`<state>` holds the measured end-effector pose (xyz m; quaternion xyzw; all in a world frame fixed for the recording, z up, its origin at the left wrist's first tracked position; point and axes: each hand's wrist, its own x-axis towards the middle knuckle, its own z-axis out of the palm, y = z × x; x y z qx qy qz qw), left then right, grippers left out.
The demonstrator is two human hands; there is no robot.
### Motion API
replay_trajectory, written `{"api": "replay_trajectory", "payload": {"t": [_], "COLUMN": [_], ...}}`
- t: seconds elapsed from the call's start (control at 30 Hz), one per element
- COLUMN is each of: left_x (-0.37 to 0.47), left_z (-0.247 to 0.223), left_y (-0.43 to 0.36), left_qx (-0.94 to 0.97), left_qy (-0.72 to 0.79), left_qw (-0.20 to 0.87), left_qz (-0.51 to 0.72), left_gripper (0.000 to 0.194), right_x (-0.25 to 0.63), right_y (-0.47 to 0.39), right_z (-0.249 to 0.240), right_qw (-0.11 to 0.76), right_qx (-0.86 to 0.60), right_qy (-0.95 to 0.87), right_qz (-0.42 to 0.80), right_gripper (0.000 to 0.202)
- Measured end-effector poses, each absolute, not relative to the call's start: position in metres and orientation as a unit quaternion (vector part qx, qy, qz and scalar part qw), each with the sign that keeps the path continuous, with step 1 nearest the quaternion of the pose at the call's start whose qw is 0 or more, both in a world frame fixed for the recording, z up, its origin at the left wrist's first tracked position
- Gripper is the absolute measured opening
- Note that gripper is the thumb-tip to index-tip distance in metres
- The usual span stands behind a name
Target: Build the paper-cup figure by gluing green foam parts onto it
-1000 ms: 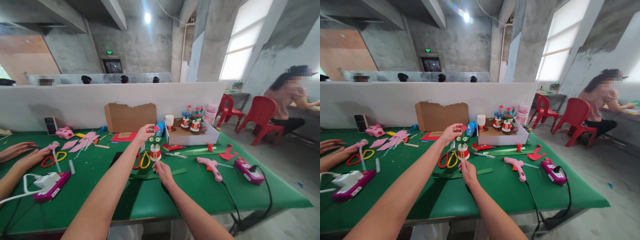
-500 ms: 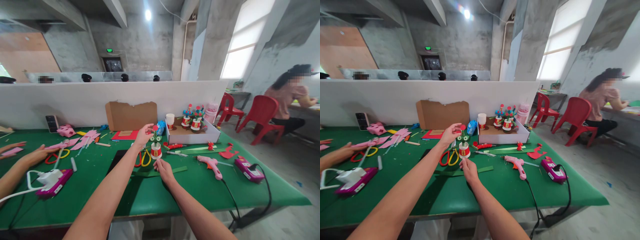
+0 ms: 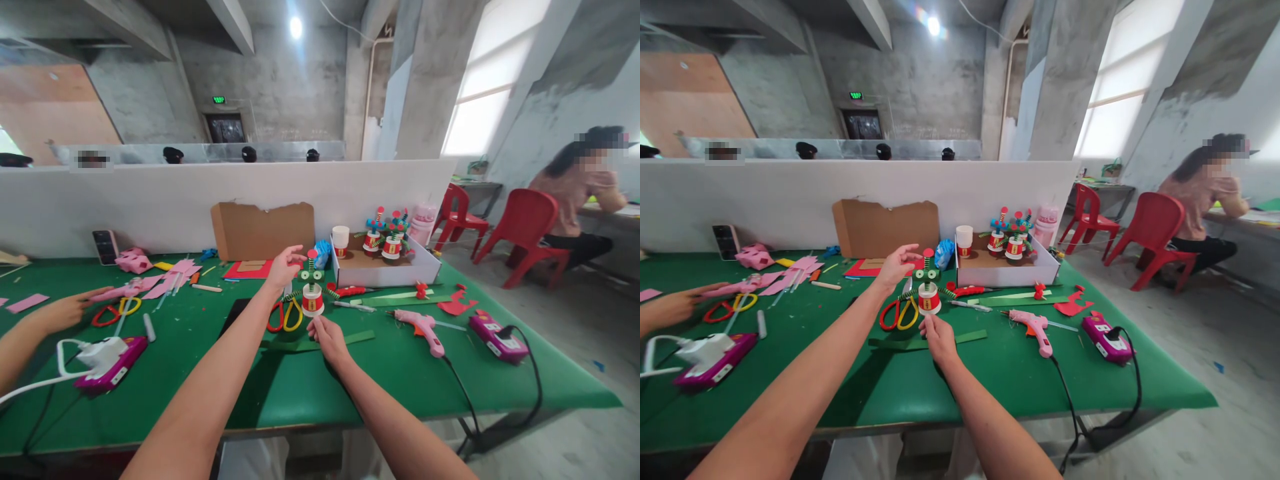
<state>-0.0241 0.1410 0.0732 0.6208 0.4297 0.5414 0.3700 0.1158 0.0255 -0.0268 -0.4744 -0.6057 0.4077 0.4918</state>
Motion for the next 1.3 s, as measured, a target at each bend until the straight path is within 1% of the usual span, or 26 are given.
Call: {"api": "replay_trajectory", "payload": {"t": [0.27, 0.37, 0.47, 0.6, 0.67, 0.77, 0.87, 1.17, 1.3], "left_x": [-0.038, -0.043, -0.047, -0.046, -0.041, -0.035, -0.032, -0.028, -0.024], "left_z": [0.078, 0.081, 0.078, 0.065, 0.055, 0.041, 0.03, 0.011, 0.001], "left_y": [0.131, 0.121, 0.105, 0.072, 0.053, 0.028, 0.01, -0.025, -0.032], "left_qx": [0.615, 0.624, 0.646, 0.699, 0.733, 0.804, 0.834, 0.861, 0.866], "left_qy": [0.448, 0.47, 0.489, 0.506, 0.504, 0.47, 0.463, 0.451, 0.45], "left_qw": [0.365, 0.343, 0.298, 0.195, 0.153, 0.103, 0.062, -0.037, -0.051], "left_qz": [0.537, 0.522, 0.505, 0.466, 0.43, 0.351, 0.295, 0.23, 0.213], "left_gripper": [0.061, 0.059, 0.049, 0.029, 0.026, 0.029, 0.031, 0.028, 0.029], "right_x": [0.116, 0.116, 0.117, 0.116, 0.115, 0.115, 0.116, 0.115, 0.115], "right_y": [0.025, 0.025, 0.024, 0.024, 0.024, 0.025, 0.025, 0.024, 0.024], "right_z": [-0.026, -0.026, -0.025, -0.025, -0.025, -0.025, -0.025, -0.026, -0.027], "right_qw": [0.491, 0.489, 0.482, 0.475, 0.471, 0.47, 0.475, 0.48, 0.477], "right_qx": [-0.48, -0.48, -0.485, -0.491, -0.495, -0.493, -0.487, -0.492, -0.491], "right_qy": [-0.605, -0.606, -0.609, -0.612, -0.614, -0.62, -0.624, -0.618, -0.624], "right_qz": [0.403, 0.403, 0.401, 0.398, 0.394, 0.388, 0.384, 0.38, 0.378], "right_gripper": [0.047, 0.048, 0.048, 0.047, 0.046, 0.047, 0.048, 0.046, 0.046]}}
